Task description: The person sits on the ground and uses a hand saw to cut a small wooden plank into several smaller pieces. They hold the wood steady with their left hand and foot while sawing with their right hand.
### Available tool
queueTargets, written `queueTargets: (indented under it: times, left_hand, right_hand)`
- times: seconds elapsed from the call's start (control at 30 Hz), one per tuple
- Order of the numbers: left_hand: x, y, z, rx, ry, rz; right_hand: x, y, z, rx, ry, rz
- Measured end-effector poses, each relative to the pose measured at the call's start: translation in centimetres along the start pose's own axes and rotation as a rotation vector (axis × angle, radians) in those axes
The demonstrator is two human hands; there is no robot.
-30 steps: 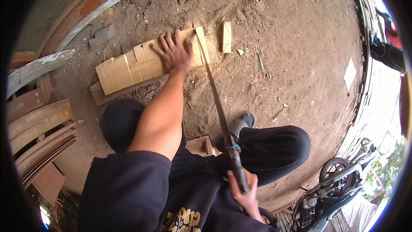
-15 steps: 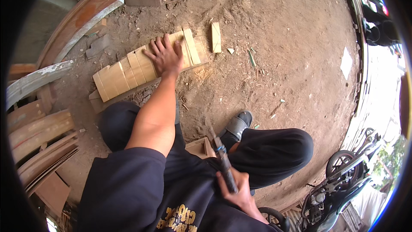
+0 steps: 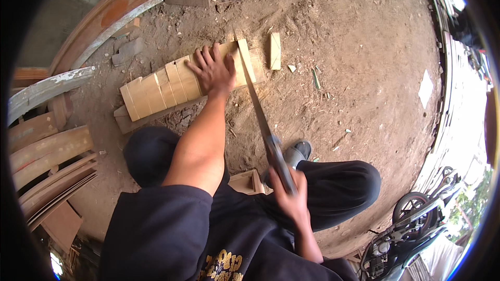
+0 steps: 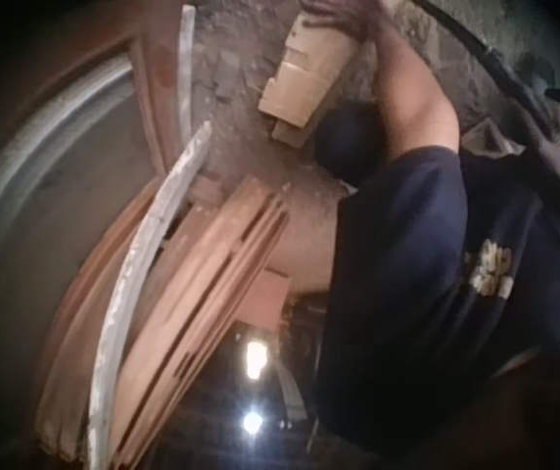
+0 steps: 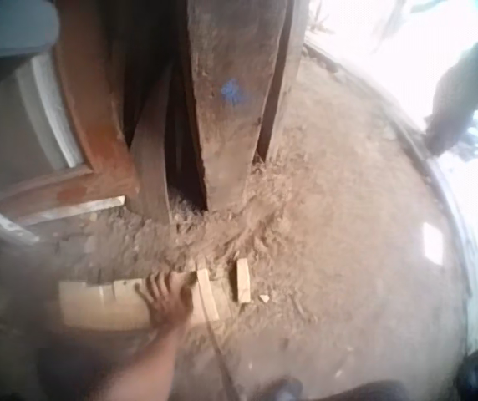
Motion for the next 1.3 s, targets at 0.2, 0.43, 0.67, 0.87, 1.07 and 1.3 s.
queueTargets:
  times: [0.2,0.43,0.67,0.87,1.07,1.3]
  left_hand:
    - [0.0,0.6,-0.2,-0.011,-0.061,0.02]
    - [-0.3,-0.1,-0.3,0.003,-0.106,-0.03]
    - [0.0,0.3,-0.2,-0.015,-0.103,0.005]
    - [-0.3,0.3,-0.5,-0.003,-0.05,-0.007]
    - [-0.1,0.0,0.0,-0.013,-0.1,-0.012]
    - [0.6,0.6,-0.2,0.0,-0.11,-0.001]
  right_hand:
    - [0.7,1.5,-1.3,-0.022,0.026,-0.053]
    - [2.6,-0.7,3.5,-0.003,-0.006,-0.179]
    - [-0.9,1.3,-4.6,0.082,0.036,-0.085]
    - [2.4,0.0,2.6,0.077,0.062,-0.107]
    - [-0.9,1.6,-3.1,0.019,0.045,-0.076]
    - [2.8,0.6,3.4,-0.041,0.017,-0.129]
Point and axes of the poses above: each hand's wrist, its own z-axis towards the middle knuckle, its own x-axis out of the palm, y = z × x, the point moved 8 cm from there along z, towards the middle knuckle, and after that the axes turned 1 degree about z, right-handed, at the moved point
